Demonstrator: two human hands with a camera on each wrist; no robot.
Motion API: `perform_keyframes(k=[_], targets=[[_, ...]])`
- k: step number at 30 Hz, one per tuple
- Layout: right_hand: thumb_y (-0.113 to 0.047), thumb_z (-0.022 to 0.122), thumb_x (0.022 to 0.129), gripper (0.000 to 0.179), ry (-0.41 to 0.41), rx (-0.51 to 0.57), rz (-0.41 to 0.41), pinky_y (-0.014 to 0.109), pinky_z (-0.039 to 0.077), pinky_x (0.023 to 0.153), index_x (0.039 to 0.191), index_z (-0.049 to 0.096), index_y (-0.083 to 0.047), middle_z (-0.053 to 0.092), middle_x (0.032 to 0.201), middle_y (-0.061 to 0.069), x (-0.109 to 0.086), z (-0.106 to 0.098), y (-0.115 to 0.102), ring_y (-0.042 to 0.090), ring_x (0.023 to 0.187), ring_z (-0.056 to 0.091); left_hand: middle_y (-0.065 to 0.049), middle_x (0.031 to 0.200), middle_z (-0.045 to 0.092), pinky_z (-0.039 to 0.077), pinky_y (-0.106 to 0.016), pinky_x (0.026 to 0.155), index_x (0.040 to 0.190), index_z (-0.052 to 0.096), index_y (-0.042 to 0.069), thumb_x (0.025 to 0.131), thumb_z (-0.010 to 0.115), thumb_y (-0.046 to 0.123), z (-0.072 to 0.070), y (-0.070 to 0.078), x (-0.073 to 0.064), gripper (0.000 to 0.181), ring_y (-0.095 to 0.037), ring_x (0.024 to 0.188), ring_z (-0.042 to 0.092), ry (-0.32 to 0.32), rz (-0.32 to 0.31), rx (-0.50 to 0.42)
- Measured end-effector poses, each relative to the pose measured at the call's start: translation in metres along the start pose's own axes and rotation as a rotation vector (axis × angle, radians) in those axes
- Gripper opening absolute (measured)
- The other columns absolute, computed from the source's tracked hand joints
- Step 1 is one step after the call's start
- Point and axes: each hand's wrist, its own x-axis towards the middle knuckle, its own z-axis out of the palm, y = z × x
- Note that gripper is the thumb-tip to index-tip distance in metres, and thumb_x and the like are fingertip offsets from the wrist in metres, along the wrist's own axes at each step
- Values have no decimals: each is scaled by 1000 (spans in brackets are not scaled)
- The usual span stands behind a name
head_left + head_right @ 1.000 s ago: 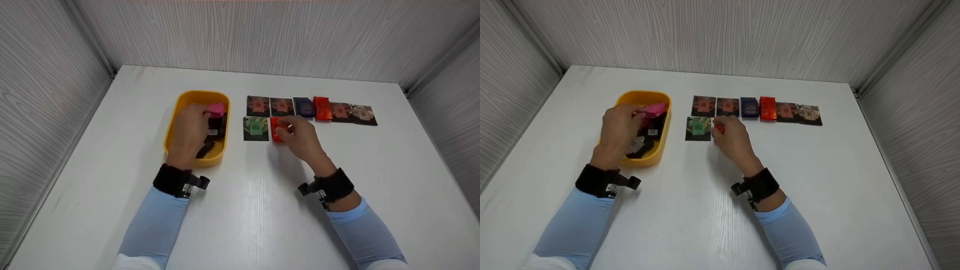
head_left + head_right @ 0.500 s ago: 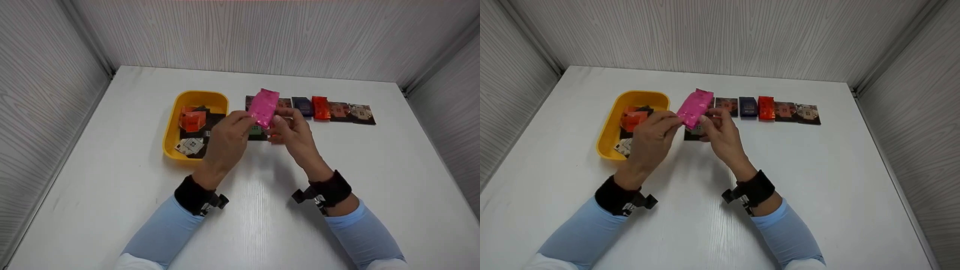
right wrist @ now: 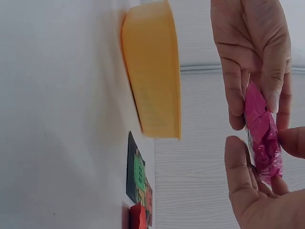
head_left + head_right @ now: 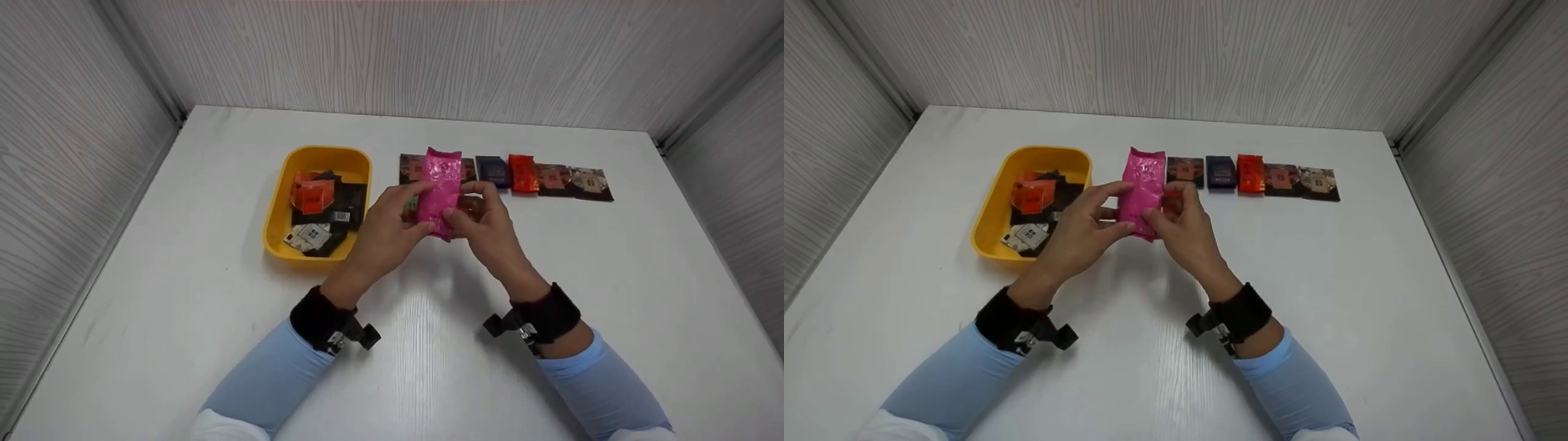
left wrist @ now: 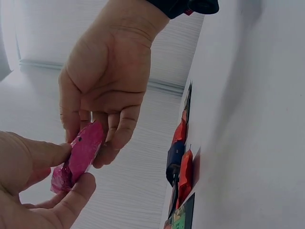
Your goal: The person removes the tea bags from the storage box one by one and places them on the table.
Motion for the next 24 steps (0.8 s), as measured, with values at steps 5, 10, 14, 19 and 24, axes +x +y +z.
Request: perform_keyframes(k=[5, 10, 14, 19, 24], targets=[[-15, 71, 102, 55, 24, -117, -3, 34, 65, 80, 149, 43, -20, 66, 133, 16, 2, -5, 8, 28, 111, 72, -12, 149, 48, 57, -29, 101, 156, 50, 20, 98, 76, 16, 3, 0, 2, 63, -22, 126, 63, -94, -69, 42], [-14, 69, 103, 59, 38, -242, 20, 29, 64, 79, 156, 47, -26, 55, 147, 11, 9, -29, 16, 28, 113, 68, -10, 152, 48, 58, -31, 100, 154, 54, 21, 101, 72, 15, 0, -2, 3, 56, -23, 123, 68, -130, -116, 98], [-14, 65, 104, 57, 73, -375, 84, 24, 61, 77, 157, 47, -25, 60, 142, 17, 14, -60, 16, 28, 113, 65, -8, 149, 53, 58, -33, 100, 146, 62, 19, 103, 69, 15, -7, -4, 4, 43, -23, 120, 67, -87, -128, 126], [-17, 64, 105, 59, 52, -470, 212, 24, 61, 77, 160, 43, -23, 60, 140, 22, 16, -93, 14, 28, 113, 64, -8, 141, 59, 57, -34, 101, 139, 67, 17, 104, 67, 15, -14, -6, 4, 35, -20, 115, 65, -59, -124, 132], [-24, 65, 105, 60, -89, -541, 367, 28, 60, 80, 161, 43, -20, 62, 135, 22, 18, -108, 22, 27, 108, 66, -7, 136, 62, 57, -34, 100, 136, 69, 17, 104, 67, 16, -17, -8, 3, 32, -20, 111, 63, -54, -105, 162]])
